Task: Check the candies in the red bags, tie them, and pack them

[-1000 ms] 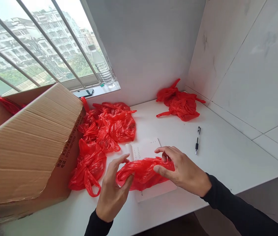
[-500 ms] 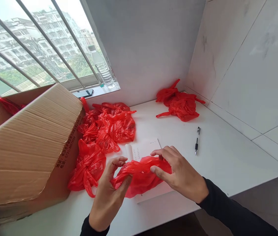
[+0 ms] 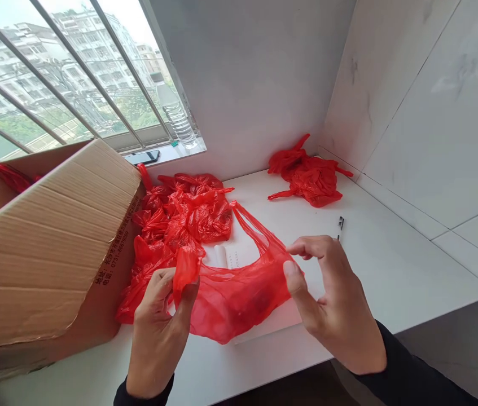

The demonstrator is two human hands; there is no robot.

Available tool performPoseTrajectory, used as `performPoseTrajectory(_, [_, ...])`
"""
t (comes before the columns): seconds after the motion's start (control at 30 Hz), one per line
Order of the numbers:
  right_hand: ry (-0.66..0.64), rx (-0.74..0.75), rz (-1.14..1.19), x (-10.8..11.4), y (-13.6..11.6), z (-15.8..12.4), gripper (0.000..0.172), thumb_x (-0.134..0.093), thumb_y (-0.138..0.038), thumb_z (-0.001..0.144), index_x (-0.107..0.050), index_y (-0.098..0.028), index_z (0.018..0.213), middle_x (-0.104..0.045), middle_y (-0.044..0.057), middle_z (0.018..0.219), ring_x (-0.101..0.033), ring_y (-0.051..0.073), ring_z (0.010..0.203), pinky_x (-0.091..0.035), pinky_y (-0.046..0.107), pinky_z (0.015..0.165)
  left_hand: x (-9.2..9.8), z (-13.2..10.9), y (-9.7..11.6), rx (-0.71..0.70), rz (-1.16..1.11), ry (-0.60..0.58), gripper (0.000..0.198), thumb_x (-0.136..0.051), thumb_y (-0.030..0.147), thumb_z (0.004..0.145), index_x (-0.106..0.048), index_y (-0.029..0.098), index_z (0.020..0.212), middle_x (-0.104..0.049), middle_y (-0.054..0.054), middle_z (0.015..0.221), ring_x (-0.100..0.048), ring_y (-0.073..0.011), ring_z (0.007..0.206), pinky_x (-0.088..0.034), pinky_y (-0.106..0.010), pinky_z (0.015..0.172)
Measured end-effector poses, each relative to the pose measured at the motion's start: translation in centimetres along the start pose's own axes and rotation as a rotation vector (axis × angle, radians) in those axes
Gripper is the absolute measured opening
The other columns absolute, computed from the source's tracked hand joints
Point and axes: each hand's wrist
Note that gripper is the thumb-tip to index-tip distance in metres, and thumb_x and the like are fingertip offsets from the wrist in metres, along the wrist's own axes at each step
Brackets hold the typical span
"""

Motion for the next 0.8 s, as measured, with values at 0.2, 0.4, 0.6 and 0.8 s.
performPoseTrajectory(0.2, [-0.439,0.452,-0.144,-2.5,-1.7,1.4,0.02,-0.045,-0.016,0.101,-0.058,-0.018,0.116,-0.065,0.007,0.107,-0.058,0.024,0.101,-0.048,0.044,0.093,0.4,-0.2,0.5,0.047,-0.053,-0.048,0.023,-0.063,0.024,0.09,-0.075,0.026,0.11,-0.062,0.001,0.082,-0.053,-0.0149,0.072,-0.045,-0.025,0.067])
performPoseTrajectory(0.4, [-0.423,0.481,-0.294,-2.5,-1.3,0.9,0.02,-0.044,-0.014,0.1,-0.064,-0.017,0.097,-0.06,0.005,0.087,-0.053,0.022,0.08,-0.047,0.038,0.072,0.7,-1.3,1.5,0.2,-0.155,-0.12,0.023,-0.07,0.036,0.085,-0.069,0.025,0.105,-0.069,-0.001,0.092,-0.061,-0.018,0.079,-0.049,-0.029,0.073])
performPoseTrajectory(0.6, [-0.727,0.371,-0.267,-2.0,-2.6,0.0,0.043,-0.031,-0.038,0.108,-0.061,-0.021,0.081,-0.061,-0.001,0.072,-0.055,0.016,0.062,-0.039,0.033,0.059,-0.1,-2.2,3.2,0.27,-0.088,-0.077,0.027,-0.066,0.049,0.088,-0.056,0.026,0.095,-0.062,0.001,0.088,-0.059,-0.0183,0.081,-0.047,-0.029,0.077])
performPoseTrajectory(0.8, [-0.835,0.079,-0.469,-2.2,-1.2,-0.4,0.046,-0.019,-0.041,0.107,-0.054,-0.023,0.084,-0.054,-0.002,0.057,-0.047,0.015,0.044,-0.024,0.03,0.047,0.9,-2.6,3.2,0.471,-0.27,-0.149,0.038,-0.07,0.049,0.085,-0.056,0.028,0.114,-0.066,0.001,0.092,-0.063,-0.015,0.081,-0.051,-0.024,0.076])
Point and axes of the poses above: each hand's wrist, its own z-axis towards the middle knuckle, its own x-axis out of the back of the hand, y = z × x
